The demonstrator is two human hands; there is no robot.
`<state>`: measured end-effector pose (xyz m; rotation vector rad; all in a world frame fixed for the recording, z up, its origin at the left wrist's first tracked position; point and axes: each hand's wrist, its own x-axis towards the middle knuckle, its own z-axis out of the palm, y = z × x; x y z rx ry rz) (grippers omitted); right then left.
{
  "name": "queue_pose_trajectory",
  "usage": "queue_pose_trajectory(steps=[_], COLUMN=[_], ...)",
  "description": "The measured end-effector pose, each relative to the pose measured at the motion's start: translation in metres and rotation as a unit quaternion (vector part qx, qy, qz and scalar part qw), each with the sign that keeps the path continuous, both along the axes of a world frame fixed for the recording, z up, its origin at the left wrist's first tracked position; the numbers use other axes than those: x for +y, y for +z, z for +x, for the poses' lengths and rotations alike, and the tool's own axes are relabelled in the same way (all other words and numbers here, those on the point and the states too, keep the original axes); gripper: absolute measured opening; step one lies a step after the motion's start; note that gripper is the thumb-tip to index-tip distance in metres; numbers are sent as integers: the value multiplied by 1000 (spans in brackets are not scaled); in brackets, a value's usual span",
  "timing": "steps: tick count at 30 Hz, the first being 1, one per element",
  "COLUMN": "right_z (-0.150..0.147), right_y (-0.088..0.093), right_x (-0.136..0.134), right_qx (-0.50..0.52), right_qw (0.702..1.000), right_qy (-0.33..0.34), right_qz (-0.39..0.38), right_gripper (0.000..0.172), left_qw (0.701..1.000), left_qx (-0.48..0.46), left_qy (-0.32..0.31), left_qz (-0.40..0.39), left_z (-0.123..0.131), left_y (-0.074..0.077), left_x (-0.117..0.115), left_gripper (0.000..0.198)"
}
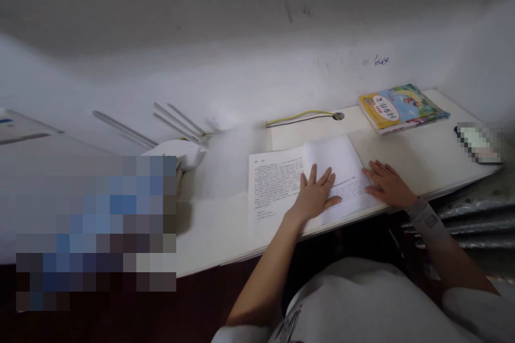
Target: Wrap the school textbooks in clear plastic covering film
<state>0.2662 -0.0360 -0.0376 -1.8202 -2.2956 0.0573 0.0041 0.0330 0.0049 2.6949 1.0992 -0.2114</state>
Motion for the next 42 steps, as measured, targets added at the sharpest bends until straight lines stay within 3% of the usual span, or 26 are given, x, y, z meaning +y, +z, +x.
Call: queue_pose_trajectory(steps=[7,18,25,30,42], right_z=[13,35,37,34,32], right_y=[6,7,11,12,14], right_x=[7,23,30,28,28], right_qx=[13,4,2,-8,-39], right_qw=[999,997,995,995,993], right_qy=[8,70,92,100,112], right_qz=[-35,-31,-29,-20,-27], right_gripper=[52,54,52,55,56], left_qw=[1000,998,1000,1000,1000], left_qx=[-3,23,14,7,8], left_qy=[1,12,4,2,-20], left_qz=[-27,-54,-11,20,13], left_z=[2,11,12,25,38], left_y=[-1,16,11,7,7], left_x=[4,7,8,7,13], left_gripper=[77,70,70,82,80])
